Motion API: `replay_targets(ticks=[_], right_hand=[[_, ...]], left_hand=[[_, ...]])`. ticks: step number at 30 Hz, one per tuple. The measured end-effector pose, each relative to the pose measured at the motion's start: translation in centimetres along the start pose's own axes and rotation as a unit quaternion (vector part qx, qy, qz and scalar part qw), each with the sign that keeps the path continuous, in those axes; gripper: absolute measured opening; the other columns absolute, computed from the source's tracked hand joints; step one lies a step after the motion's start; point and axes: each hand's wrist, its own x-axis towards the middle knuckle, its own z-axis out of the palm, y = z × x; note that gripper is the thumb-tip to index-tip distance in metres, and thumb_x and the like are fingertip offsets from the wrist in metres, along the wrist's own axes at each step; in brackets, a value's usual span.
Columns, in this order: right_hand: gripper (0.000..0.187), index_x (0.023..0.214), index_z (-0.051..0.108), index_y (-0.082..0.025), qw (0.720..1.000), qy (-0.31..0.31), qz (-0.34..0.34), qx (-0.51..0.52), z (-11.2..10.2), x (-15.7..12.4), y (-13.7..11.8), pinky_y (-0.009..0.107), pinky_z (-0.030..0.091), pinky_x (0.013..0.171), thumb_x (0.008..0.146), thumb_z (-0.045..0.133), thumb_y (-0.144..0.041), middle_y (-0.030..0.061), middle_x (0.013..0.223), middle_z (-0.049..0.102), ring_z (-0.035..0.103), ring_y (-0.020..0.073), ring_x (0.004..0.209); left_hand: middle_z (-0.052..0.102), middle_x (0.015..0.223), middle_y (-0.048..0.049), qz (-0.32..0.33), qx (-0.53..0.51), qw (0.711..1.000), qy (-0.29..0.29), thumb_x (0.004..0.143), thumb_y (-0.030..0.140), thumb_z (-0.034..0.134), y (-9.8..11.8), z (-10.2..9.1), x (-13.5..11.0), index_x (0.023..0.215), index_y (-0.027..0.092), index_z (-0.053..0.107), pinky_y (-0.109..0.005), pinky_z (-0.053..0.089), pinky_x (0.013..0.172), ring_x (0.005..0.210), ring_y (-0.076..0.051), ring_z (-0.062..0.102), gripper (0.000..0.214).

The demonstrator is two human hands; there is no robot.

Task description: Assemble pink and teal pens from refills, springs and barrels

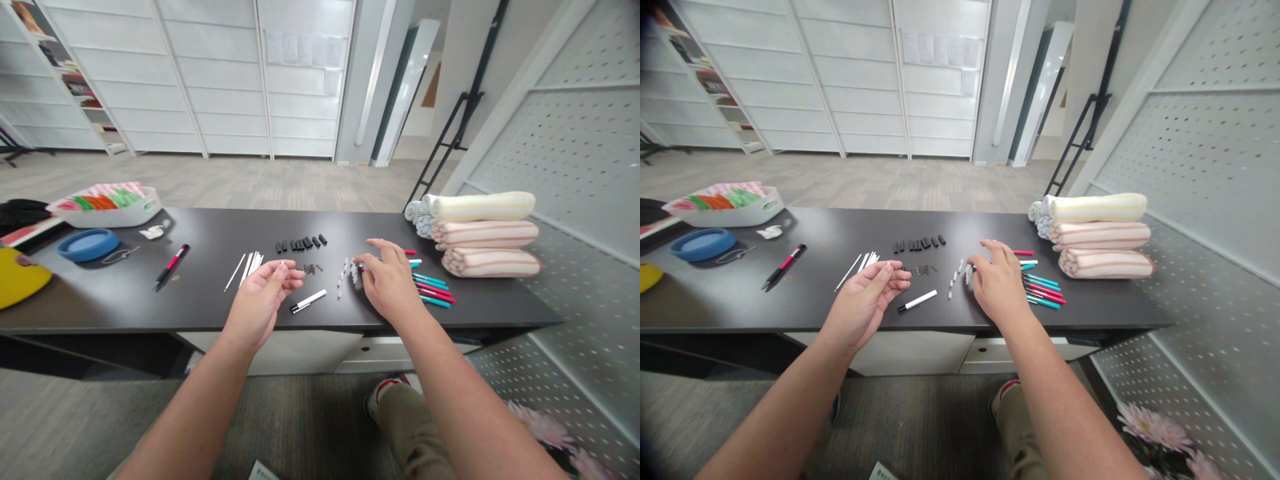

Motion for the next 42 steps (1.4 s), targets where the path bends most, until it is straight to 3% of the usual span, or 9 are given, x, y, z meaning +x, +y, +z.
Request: replay_targets(ticks=[42], right_hand=[[0.024,0.094,0.077,-0.023,1.0,0.004,-0.018,0.024,-0.37,0.0,-0.17,0.053,0.04,0.113,0.09,0.057,-0.011,0.0126,0.137,0.058,0.047,0.0333,0.131]], left_hand=[[0.077,0.097,-0.0114,-0.003,-0.005,1.0,0.005,0.087,0.041,0.081,0.15,0.23,0.03,0.104,0.013,0.073,-0.035,0.055,0.092,0.09,-0.018,0.071,0.033]])
